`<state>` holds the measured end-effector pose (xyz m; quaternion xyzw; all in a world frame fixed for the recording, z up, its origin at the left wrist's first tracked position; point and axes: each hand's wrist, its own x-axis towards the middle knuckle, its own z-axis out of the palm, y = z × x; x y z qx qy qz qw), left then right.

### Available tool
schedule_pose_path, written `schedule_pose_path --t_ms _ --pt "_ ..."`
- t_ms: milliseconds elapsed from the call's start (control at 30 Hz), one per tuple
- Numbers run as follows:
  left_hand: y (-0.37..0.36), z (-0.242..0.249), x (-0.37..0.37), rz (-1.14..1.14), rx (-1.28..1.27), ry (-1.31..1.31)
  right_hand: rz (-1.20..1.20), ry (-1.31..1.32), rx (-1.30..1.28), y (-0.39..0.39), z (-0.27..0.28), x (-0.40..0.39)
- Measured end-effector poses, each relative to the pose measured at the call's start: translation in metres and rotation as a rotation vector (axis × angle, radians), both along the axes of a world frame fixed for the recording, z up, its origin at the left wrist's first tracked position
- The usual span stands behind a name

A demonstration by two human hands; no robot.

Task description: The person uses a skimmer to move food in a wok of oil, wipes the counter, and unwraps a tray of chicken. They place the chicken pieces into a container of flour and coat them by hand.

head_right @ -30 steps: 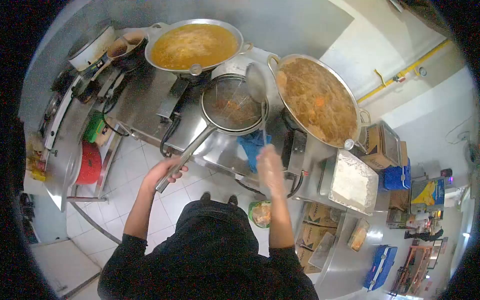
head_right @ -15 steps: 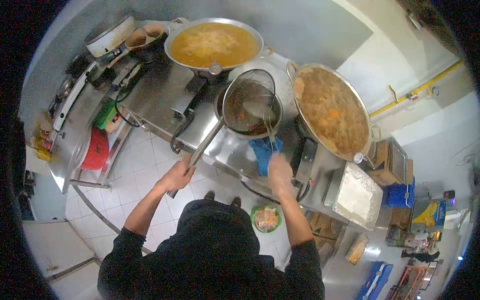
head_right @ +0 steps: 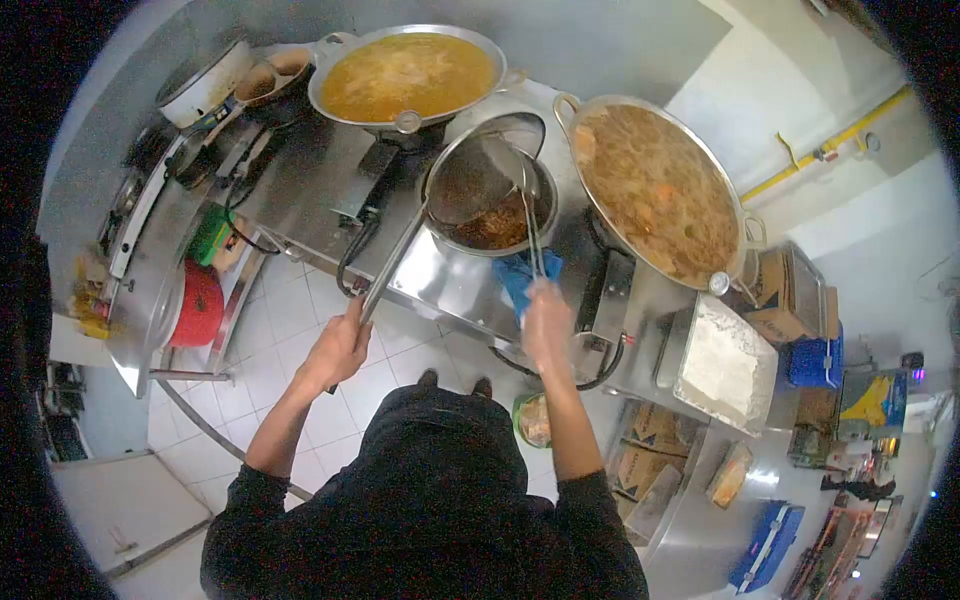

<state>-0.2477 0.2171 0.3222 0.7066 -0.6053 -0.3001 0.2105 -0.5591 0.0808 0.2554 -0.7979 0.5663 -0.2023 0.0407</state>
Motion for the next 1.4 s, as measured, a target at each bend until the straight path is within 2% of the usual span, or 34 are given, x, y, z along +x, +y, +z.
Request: schedule_pose_path --t_ms 33,100,167,233,267,333,433,467,567,667,767,867,933,1000,1067,1133,1167,1233,1300,1367,1400 --pt "-0.002 0.000 -0.001 -0.002 -0.001 0.034 0.015 -0.109 0.001 -0.005 -0.012 0.006" --pt "-0.008 -0.008 0.000 0.000 0.009 0.144 0.172 -0.404 -0.100 -0.027 -0.082 0.019" --pt "-0.011 -0.027 0.003 0.002 0.050 0.296 -0.019 -1.118 0.779 -0.012 -0.041 0.049" --pt "-0.012 -0.024 0.002 0.103 0.205 0.604 0.055 -1.412 0.949 -0.012 -0.045 0.059" --pt "-0.012 -0.023 0.001 0.153 0.290 0.755 0.052 -1.431 0.958 -0.010 -0.048 0.063" --pt "-0.013 -0.029 0.000 0.126 0.342 0.880 0.048 -1.471 0.971 -0.010 -0.058 0.068" --pt "-0.016 -0.046 0.002 0.122 0.416 1.043 -0.020 -1.451 1.013 -0.008 -0.077 0.067" --pt "-0.016 -0.051 0.003 0.137 0.439 1.081 -0.047 -1.371 1.014 -0.008 -0.086 0.064" --pt "-0.021 -0.063 0.005 0.169 0.460 1.143 -0.088 -1.369 1.079 0.000 -0.065 0.042" --pt "-0.024 -0.063 0.009 0.169 0.470 1.213 -0.337 -1.403 0.938 0.005 -0.073 -0.005" --pt "-0.029 -0.073 0.017 0.175 0.492 1.355 -0.577 -0.636 0.491 -0.006 -0.133 -0.050" --pt "-0.026 -0.079 0.024 0.218 0.541 1.457 -0.507 -0.158 0.251 -0.021 -0.126 -0.039" --pt "-0.021 -0.092 0.033 0.204 0.581 1.531 -0.382 -0.093 0.350 -0.039 -0.126 -0.029" --pt "-0.009 -0.109 0.042 0.361 0.598 1.613 -0.308 0.027 0.407 -0.066 -0.168 -0.023" --pt "0.008 -0.133 0.052 0.488 0.619 1.657 -0.295 0.202 0.406 -0.060 -0.131 -0.011" --pt "0.043 -0.170 0.070 0.557 0.579 1.608 -0.241 0.214 0.537 -0.070 -0.140 -0.013" --pt "0.066 -0.193 0.081 0.572 0.533 1.552 -0.259 0.142 0.511 -0.088 -0.184 -0.011" --pt "0.106 -0.246 0.111 0.760 0.701 1.378 -0.273 0.033 0.458 -0.092 -0.226 -0.023" --pt "0.158 -0.289 0.131 0.852 0.776 1.302 -0.270 -0.041 0.405 -0.059 -0.211 -0.026" --pt "0.196 -0.323 0.140 0.894 0.883 1.161 -0.277 -0.327 0.500 0.007 -0.162 -0.050" --pt "0.215 -0.335 0.140 0.894 0.933 1.056 -0.246 -0.479 0.500 0.040 -0.161 -0.066"
